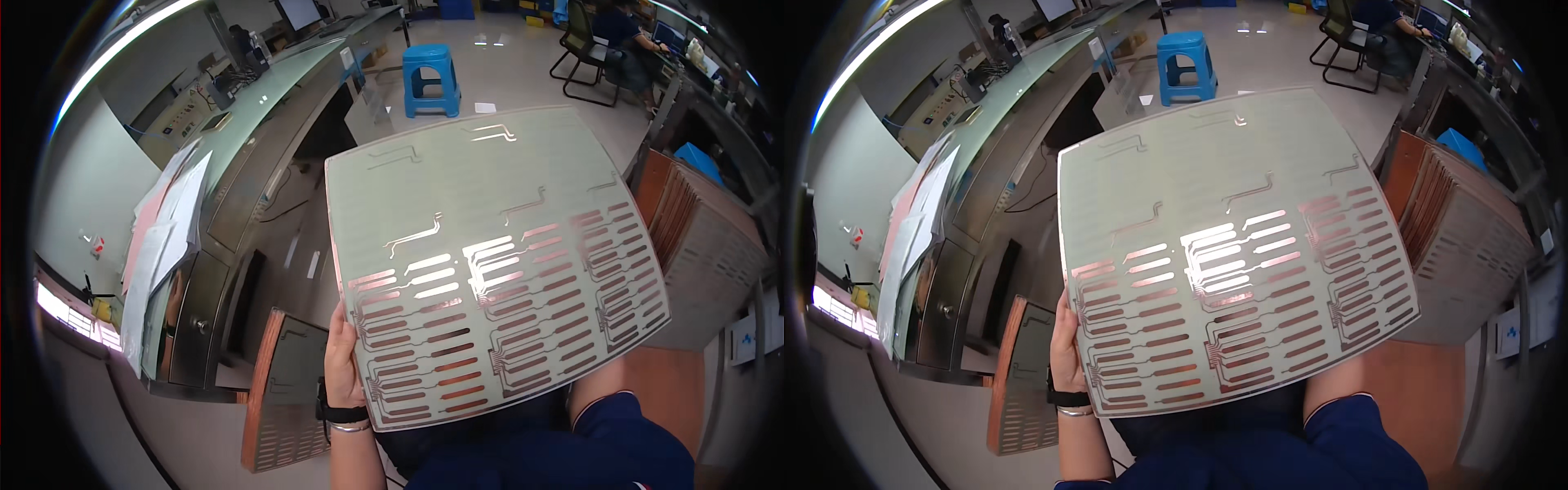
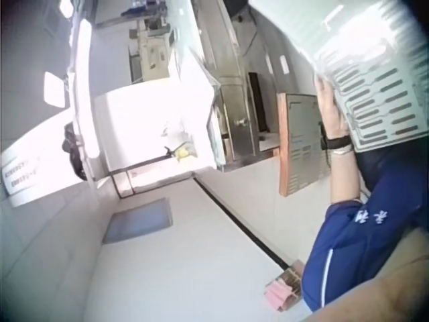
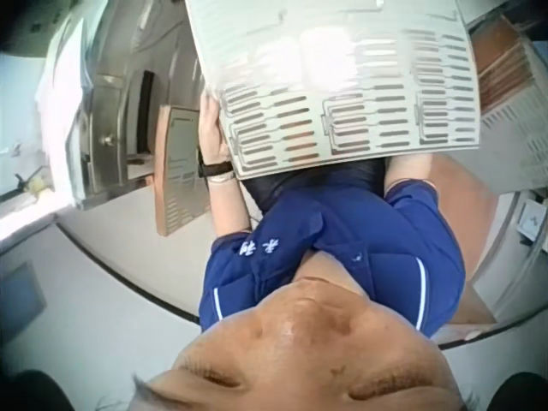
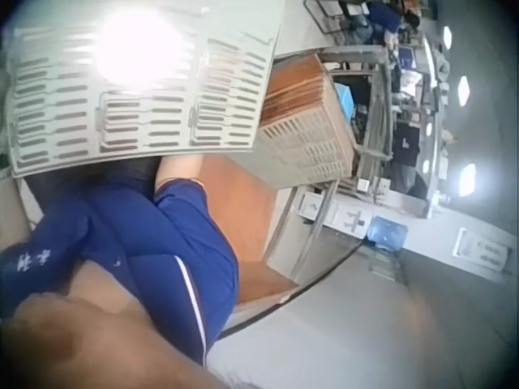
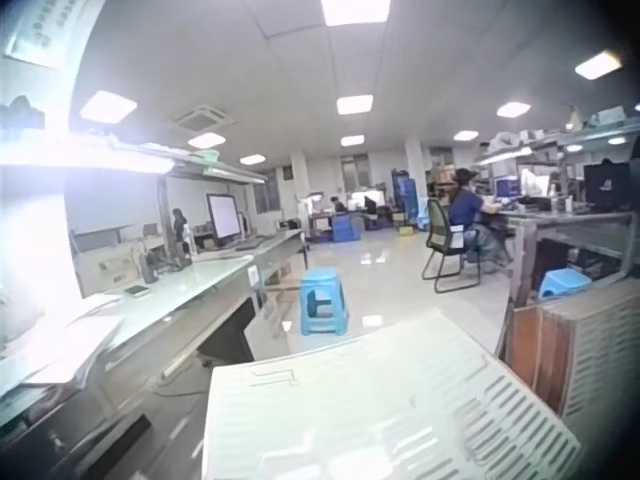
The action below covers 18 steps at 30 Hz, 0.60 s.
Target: Marking specific points on metal plates using a stylus for fabrication.
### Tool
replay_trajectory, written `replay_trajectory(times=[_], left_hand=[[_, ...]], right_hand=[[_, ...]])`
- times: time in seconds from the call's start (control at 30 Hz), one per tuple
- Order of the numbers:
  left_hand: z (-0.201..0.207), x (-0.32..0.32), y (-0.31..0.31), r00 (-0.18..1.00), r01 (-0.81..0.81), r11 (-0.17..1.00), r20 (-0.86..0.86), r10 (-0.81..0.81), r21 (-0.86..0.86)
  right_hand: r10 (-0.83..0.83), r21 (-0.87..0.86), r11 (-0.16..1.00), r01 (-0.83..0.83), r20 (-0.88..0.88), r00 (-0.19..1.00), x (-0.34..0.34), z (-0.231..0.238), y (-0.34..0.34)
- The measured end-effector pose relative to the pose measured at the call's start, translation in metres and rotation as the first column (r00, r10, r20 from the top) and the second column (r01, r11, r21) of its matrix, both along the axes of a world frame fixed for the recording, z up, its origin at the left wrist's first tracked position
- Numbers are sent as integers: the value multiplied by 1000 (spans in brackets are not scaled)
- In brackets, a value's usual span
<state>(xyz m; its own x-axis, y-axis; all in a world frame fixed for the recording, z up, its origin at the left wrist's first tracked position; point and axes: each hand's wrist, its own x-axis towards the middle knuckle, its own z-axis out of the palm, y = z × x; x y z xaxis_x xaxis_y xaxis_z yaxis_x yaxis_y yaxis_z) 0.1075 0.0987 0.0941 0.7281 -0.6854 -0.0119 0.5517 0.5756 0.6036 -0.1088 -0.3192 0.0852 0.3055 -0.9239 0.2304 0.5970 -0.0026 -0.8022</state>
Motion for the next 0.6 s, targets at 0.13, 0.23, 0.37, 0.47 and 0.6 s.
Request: replay_trajectory(times=[0.13,0.23,0.37,0.47,0.6], left_hand=[[-15,-6,3,999,-42,993,21,39,112],[-22,-10,15,997,-75,991,25,72,112],[-42,-11,22,993,-101,981,81,89,168],[-49,-14,27,994,-96,984,65,87,150],[-46,-21,25,990,-136,977,59,127,167]], right_hand=[[9,28,1000,-7,-59,998,-10,-8,9],[53,62,997,-48,-80,995,-6,-20,12],[51,74,996,-43,-102,993,-17,-19,15],[59,91,995,-49,-104,993,-18,-21,14],[100,121,989,-89,-89,991,-19,-23,10]])
